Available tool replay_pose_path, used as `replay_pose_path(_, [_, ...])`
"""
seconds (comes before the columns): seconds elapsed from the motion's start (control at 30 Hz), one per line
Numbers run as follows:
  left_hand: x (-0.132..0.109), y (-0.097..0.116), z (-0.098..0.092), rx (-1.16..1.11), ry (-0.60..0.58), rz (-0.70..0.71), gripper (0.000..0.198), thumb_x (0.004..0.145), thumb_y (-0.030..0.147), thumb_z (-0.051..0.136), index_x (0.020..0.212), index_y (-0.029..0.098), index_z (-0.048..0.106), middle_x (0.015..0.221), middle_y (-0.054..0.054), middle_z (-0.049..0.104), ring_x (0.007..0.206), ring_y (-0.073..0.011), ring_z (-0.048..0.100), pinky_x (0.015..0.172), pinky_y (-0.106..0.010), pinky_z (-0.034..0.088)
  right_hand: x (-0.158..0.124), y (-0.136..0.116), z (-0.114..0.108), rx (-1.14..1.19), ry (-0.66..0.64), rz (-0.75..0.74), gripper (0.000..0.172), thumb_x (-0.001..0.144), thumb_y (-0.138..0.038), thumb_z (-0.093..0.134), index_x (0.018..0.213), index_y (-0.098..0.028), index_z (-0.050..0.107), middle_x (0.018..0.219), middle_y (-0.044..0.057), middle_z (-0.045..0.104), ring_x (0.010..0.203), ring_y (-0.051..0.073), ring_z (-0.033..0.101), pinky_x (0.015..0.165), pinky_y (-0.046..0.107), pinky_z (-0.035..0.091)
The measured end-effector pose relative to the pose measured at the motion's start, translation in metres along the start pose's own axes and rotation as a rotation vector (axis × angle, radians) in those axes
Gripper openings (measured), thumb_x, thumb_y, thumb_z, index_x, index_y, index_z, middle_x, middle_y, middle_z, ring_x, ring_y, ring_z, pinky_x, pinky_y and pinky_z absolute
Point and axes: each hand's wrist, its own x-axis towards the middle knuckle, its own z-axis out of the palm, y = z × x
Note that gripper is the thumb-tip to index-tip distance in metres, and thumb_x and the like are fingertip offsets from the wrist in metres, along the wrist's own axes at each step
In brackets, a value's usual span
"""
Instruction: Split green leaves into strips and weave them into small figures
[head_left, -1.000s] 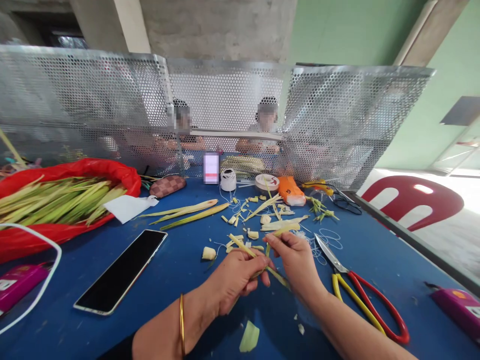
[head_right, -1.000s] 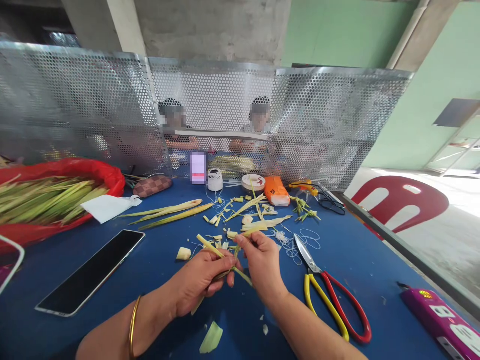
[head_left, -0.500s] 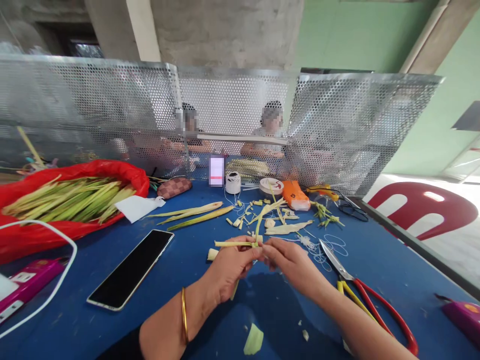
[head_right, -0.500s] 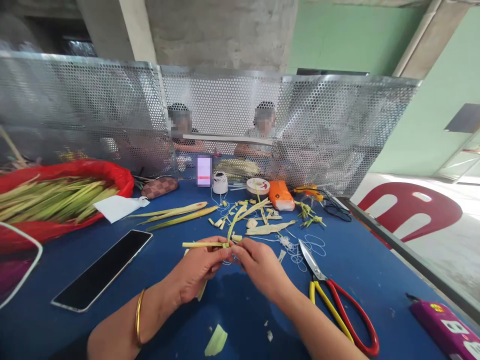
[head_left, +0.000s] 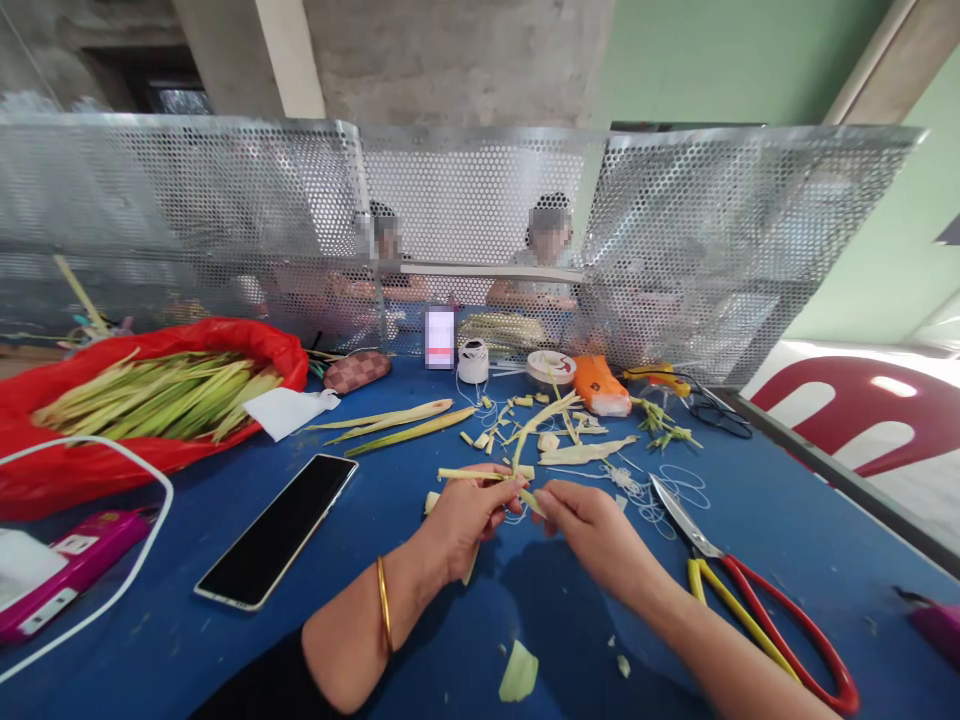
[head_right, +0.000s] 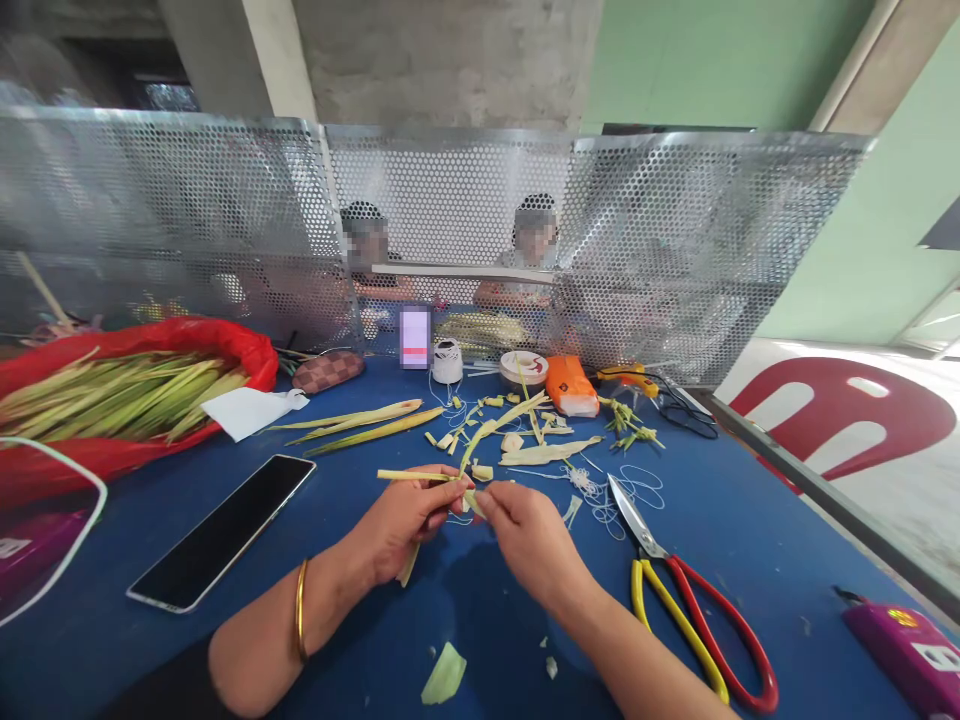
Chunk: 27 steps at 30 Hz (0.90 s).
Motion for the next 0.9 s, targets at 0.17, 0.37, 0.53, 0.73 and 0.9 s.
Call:
replay_pose_path(0.17, [-0.006,0.000,0.001,0.081,-0.239,-0.101,0.038,0.070,0.048,0.068,0.085,0.013,0.066,0.060,0.002,0.055,0.041,-0.0030,0.028,0.041,-0.021,0.010,0.006,0.002,-0.002,0.456,0.103,0.201,0.037,0.074,-0.054,0.063,0.067,-0.017,0.067,0.053,-0.003,0.052,0.053,0.012,0.045,0.055,0.025,0.037])
replay_pose_path(0.37, [-0.011,-0.003,0.009,0.194,-0.222,-0.136,0.020,0.070,0.035,0.067,0.069,0.016,0.063,0.047,0.006,0.045,0.038,-0.0039,0.025,0.040,-0.022,0.011,0.005,0.006,0.007,0.599,0.203,0.239,0.037,0.064,-0.049,0.074,0.053,-0.017,0.060,0.048,-0.003,0.050,0.046,0.010,0.044,0.050,0.026,0.038])
replay_pose_path(0.53, [-0.016,0.001,0.008,0.227,-0.266,-0.149,0.020,0.070,0.034,0.068,0.070,0.014,0.068,0.047,0.004,0.048,0.038,-0.0043,0.028,0.040,-0.023,0.013,0.010,0.012,-0.006,0.181,0.463,0.112,0.037,0.069,-0.046,0.069,0.090,-0.016,0.069,0.076,0.007,0.065,0.071,0.023,0.059,0.063,0.035,0.046])
replay_pose_path(0.73, [-0.021,0.003,0.011,0.285,-0.357,-0.147,0.023,0.075,0.035,0.062,0.075,0.014,0.070,0.049,0.004,0.049,0.038,-0.0045,0.028,0.041,-0.023,0.015,0.001,-0.007,-0.013,-0.008,0.103,-0.282,0.014,0.081,-0.030,0.063,0.087,-0.026,0.075,0.096,0.006,0.067,0.094,0.023,0.061,0.084,0.036,0.046])
replay_pose_path(0.9, [-0.023,0.001,0.015,0.302,-0.359,-0.150,0.017,0.074,0.028,0.061,0.068,0.014,0.068,0.047,0.004,0.049,0.039,-0.0046,0.031,0.042,-0.023,0.017,-0.005,-0.016,-0.002,0.343,-0.083,0.010,0.011,0.074,-0.030,0.067,0.069,-0.020,0.066,0.072,-0.001,0.058,0.049,0.010,0.050,0.046,0.024,0.041])
